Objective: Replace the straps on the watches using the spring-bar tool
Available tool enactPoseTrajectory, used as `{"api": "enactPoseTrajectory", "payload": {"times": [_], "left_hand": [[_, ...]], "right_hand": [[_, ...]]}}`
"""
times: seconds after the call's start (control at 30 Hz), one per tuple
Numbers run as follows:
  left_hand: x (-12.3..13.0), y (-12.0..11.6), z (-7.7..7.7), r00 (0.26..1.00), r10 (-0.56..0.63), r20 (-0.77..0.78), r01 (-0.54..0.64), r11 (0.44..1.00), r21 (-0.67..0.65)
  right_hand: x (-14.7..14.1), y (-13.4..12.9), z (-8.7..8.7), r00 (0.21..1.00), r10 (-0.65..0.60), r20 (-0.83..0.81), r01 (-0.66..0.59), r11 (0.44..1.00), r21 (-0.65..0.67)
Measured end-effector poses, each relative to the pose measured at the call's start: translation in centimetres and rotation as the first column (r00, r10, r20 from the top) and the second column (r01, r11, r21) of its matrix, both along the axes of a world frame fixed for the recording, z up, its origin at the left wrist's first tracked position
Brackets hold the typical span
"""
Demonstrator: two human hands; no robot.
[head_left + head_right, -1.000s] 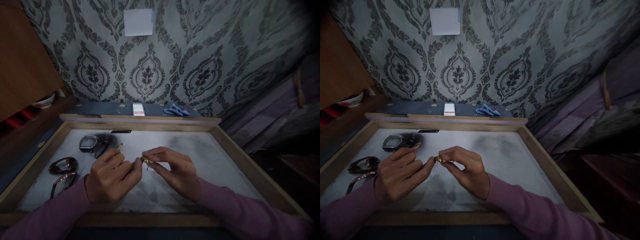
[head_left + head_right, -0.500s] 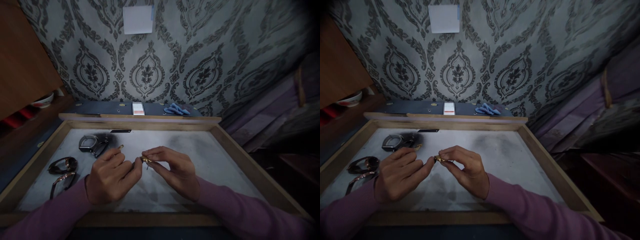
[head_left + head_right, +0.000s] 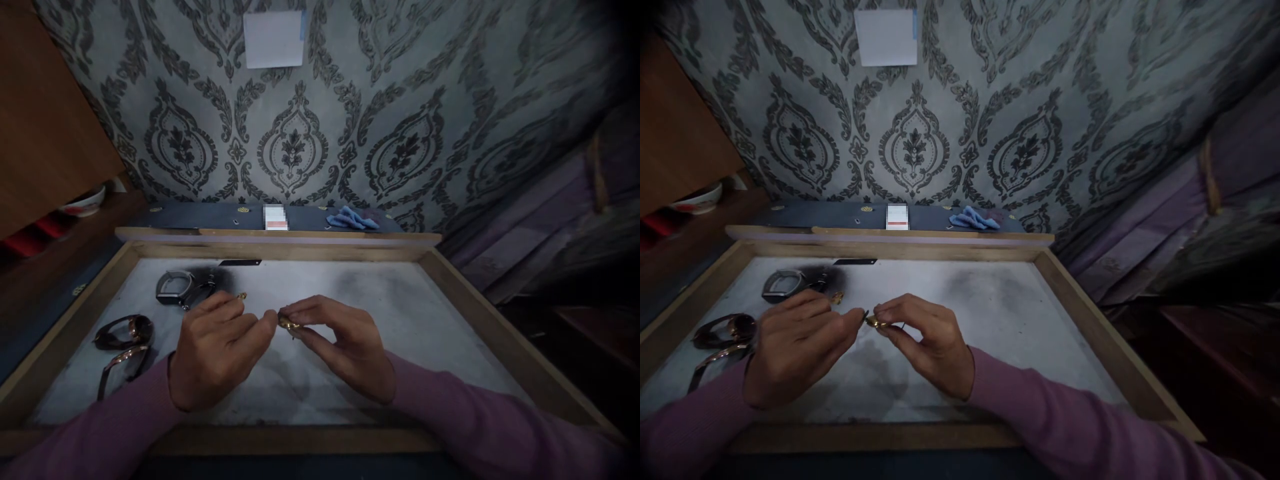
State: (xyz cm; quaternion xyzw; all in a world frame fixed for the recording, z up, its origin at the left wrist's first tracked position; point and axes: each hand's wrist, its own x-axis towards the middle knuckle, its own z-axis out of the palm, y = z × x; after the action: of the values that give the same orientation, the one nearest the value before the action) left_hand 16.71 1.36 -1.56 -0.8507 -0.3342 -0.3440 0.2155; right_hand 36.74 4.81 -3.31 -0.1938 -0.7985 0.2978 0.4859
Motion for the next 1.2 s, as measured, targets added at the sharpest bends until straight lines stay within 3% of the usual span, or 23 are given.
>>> {"api": "enactPoseTrajectory", "payload": {"times": [0.1, 0.23, 0.37, 0.47, 0.7, 1.2], "left_hand": [[0.0, 0.2, 0.1, 0.982, 0.030, 0.187, 0.010, 0.977, -0.214], [0.0, 0.8, 0.4, 0.894, 0.062, 0.444, 0.188, 0.848, -0.496], [-0.1, 1.4, 0.3, 0.824, 0.126, 0.552, 0.341, 0.669, -0.661], [0.0, 1.6, 0.3, 0.781, 0.172, 0.601, 0.416, 0.574, -0.705], [0.0, 1.7, 0.4, 0.754, 0.197, 0.626, 0.449, 0.541, -0.711], [0.2, 1.2, 0.0, 0.818, 0.167, 0.550, 0.365, 0.588, -0.722]], "right_hand": [[0.0, 0.3, 0.0, 0.998, 0.002, -0.057, -0.018, 0.959, -0.284], [-0.2, 1.1, -0.1, 0.980, 0.076, -0.186, -0.175, 0.778, -0.603], [-0.4, 1.7, -0.6, 0.948, 0.116, -0.297, -0.300, 0.641, -0.706], [-0.4, 1.8, -0.8, 0.931, 0.117, -0.346, -0.345, 0.594, -0.727], [-0.4, 1.7, -0.6, 0.918, 0.136, -0.372, -0.379, 0.575, -0.725], [-0.4, 1.7, -0.7, 0.952, 0.133, -0.274, -0.294, 0.643, -0.708]]}}
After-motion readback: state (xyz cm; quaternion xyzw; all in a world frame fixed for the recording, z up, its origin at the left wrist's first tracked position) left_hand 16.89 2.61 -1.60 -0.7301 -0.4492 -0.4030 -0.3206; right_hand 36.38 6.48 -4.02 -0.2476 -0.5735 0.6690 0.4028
